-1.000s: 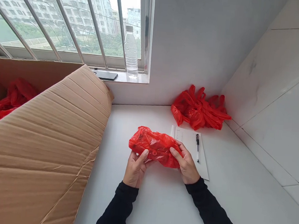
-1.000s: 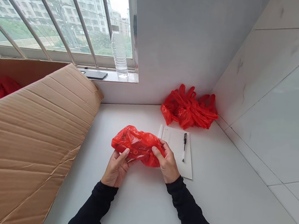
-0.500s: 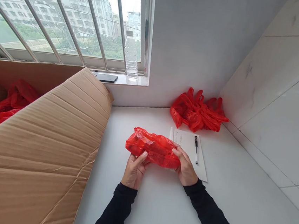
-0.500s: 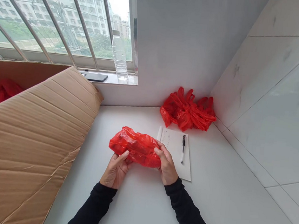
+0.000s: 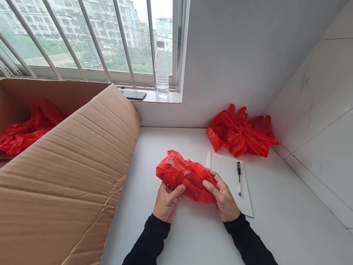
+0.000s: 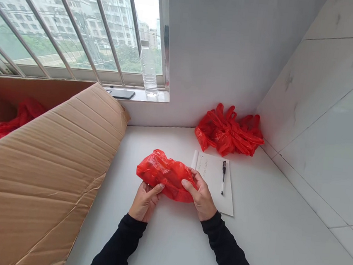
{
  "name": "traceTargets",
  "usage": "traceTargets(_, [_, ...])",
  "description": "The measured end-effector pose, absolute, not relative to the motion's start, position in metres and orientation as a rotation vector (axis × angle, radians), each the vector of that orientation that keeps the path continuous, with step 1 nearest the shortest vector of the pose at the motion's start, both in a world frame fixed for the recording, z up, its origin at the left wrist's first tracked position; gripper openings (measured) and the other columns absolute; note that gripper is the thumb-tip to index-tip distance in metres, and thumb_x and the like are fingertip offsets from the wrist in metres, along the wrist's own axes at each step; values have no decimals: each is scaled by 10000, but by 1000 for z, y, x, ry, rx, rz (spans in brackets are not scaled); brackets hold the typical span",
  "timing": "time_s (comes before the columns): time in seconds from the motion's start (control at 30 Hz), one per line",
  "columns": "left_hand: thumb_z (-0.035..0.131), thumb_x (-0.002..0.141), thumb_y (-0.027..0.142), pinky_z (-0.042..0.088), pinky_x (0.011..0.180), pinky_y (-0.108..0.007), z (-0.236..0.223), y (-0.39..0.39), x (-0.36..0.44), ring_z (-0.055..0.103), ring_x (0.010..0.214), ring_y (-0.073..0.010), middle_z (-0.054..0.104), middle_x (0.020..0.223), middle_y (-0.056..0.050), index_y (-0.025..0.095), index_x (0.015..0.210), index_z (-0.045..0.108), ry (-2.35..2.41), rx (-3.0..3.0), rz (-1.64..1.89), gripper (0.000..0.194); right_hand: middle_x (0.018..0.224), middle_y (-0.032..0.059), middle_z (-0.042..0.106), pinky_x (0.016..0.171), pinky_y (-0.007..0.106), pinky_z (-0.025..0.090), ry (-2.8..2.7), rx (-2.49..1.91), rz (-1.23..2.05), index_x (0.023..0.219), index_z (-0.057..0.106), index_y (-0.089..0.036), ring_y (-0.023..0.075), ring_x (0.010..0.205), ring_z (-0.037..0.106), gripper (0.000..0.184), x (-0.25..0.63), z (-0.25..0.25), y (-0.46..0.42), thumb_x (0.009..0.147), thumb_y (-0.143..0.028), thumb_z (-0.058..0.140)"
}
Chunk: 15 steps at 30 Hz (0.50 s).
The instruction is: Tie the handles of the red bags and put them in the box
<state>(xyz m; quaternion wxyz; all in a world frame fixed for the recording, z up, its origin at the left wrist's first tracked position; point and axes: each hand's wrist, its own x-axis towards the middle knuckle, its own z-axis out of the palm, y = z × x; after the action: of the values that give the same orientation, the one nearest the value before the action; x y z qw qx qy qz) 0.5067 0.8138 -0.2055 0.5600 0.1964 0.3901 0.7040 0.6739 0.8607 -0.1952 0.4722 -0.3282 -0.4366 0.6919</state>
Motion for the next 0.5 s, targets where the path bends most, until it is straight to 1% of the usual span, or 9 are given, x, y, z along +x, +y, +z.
traceTargets(0.17, [913,632,206,572,941,-482,-204,814,507,710,1077,-333,777,1062,-101,156,1012,668,915,453,1622,455,1240,48,706,1044,440,496,-1111,-791,1626,1278,600,-288,275,1165,642,553,674,-195,860,781,-390,821])
traceTargets(0.27, [901,670,288,588,912,-458,-204,814,510,725,1049,-331,778,1061,-120,151,1016,672,924,481,1570,437,1234,48,698,1027,432,507,-1134,-787,1526,1277,585,-295,275,1151,641,546,673,-192,856,787,-363,815])
traceTargets(0.33, [885,693,375,609,847,-424,-204,814,511,748,978,-315,782,1038,-134,150,1011,685,952,505,1510,438,1219,43,691,1023,438,509,-1145,-819,1449,1281,573,-302,274,1126,646,529,673,-189,853,805,-355,796])
traceTargets(0.4, [857,716,451,624,757,-388,-203,814,510,766,859,-289,788,974,-140,147,980,704,1002,511,1426,431,1220,43,676,1026,445,504,-1173,-862,1370,1282,563,-307,274,1121,641,507,673,-186,850,823,-341,776])
traceTargets(0.5, [790,780,493,622,668,-361,-199,813,508,760,719,-263,784,869,-162,114,932,730,1034,488,1300,413,1268,52,641,1062,447,468,-1241,-905,1238,1283,563,-309,276,1174,605,473,672,-185,847,846,-310,744])
